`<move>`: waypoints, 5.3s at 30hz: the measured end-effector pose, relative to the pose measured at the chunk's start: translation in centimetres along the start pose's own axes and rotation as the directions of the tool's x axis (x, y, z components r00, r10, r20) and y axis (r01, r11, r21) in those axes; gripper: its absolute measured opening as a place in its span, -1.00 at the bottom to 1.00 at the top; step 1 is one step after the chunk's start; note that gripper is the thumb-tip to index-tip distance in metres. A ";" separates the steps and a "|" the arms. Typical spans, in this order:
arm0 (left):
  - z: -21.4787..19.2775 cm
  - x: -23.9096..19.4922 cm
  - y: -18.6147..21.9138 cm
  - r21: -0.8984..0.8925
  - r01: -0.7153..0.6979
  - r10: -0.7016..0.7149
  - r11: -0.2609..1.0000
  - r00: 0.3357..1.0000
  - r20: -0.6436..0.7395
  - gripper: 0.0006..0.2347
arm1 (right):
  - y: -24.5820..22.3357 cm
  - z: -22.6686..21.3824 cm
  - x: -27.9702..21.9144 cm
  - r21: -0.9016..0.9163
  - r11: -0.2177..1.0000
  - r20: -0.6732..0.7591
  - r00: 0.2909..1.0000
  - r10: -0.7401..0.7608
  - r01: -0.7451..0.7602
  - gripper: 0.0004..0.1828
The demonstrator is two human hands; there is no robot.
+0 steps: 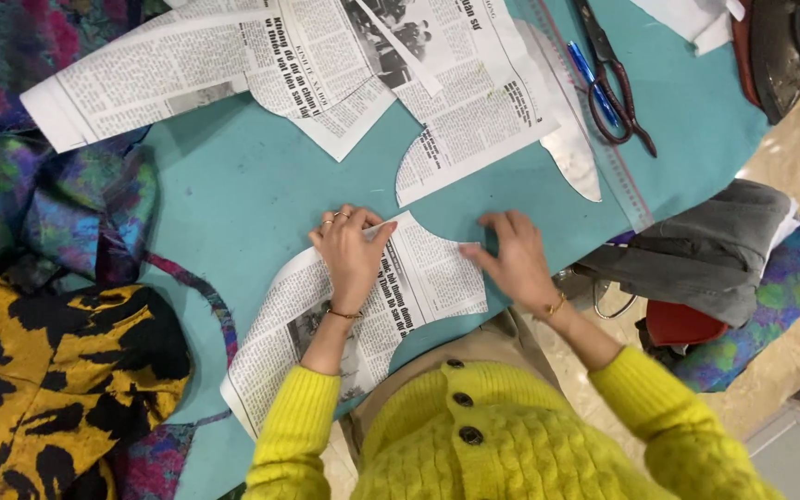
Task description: The person cuts a newspaper sheet into a curved shape using scissors, then places the cut piece aside. They then unfold a new newspaper sheet, use a ruler and a pen to draw straight lines across the paper, and reposition the ruler to draw additional lines.
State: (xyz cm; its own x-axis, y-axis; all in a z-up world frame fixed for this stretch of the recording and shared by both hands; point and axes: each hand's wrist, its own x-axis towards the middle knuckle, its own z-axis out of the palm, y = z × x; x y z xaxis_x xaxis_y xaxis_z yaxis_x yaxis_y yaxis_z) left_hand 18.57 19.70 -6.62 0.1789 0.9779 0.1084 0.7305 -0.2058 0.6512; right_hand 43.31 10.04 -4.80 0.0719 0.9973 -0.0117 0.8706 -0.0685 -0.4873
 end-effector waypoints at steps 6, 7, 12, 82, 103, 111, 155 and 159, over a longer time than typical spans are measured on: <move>0.5 -0.3 -0.3 0.043 0.046 -0.046 0.998 0.999 0.005 -0.78 | -0.1 1.4 -2.6 0.074 0.985 0.020 0.988 0.154 -0.155 -0.65; 0.8 -0.2 -0.5 0.031 0.053 -0.054 0.998 0.999 0.009 -0.78 | -0.6 1.1 -2.5 0.124 0.976 0.027 0.984 0.177 -0.179 -0.67; 0.5 0.0 -1.1 -0.024 0.046 -0.045 0.999 0.999 0.015 -0.76 | -1.5 1.4 -1.8 0.270 0.922 0.114 0.960 0.254 -0.276 -0.75; 0.0 1.0 -0.8 -0.069 -0.249 0.250 0.966 0.968 0.007 -0.81 | -1.5 -0.3 12.4 -0.509 0.313 0.154 0.443 -0.883 0.802 -0.86; -0.6 1.2 -0.2 0.002 -0.269 0.269 0.963 0.963 -0.010 -0.83 | 13.8 -4.2 18.3 -0.016 0.888 -0.049 0.888 0.458 -0.459 -0.40; -0.8 1.3 -0.1 -0.006 -0.274 0.274 0.962 0.962 -0.010 -0.82 | 12.4 -4.7 17.8 0.203 0.828 -0.011 0.844 0.536 -0.523 -0.29; 0.1 1.3 -0.8 0.154 -0.368 0.372 0.917 0.928 0.006 -0.82 | 6.7 -2.5 7.9 -0.164 0.979 -0.425 0.904 0.041 -0.121 -0.63; 0.5 1.4 -1.3 0.161 -0.413 0.426 0.896 0.903 -0.054 -0.84 | 7.8 -0.5 2.9 -0.221 0.964 -0.428 0.903 0.040 -0.148 -0.61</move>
State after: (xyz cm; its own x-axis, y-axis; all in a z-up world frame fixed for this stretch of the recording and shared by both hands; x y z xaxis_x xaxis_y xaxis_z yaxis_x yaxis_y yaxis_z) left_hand 18.23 21.32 -7.68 0.4368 0.7975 0.4161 0.6872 -0.5943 0.4178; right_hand 50.55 12.41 -8.14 0.3085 0.8869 0.3439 0.9362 -0.2191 -0.2748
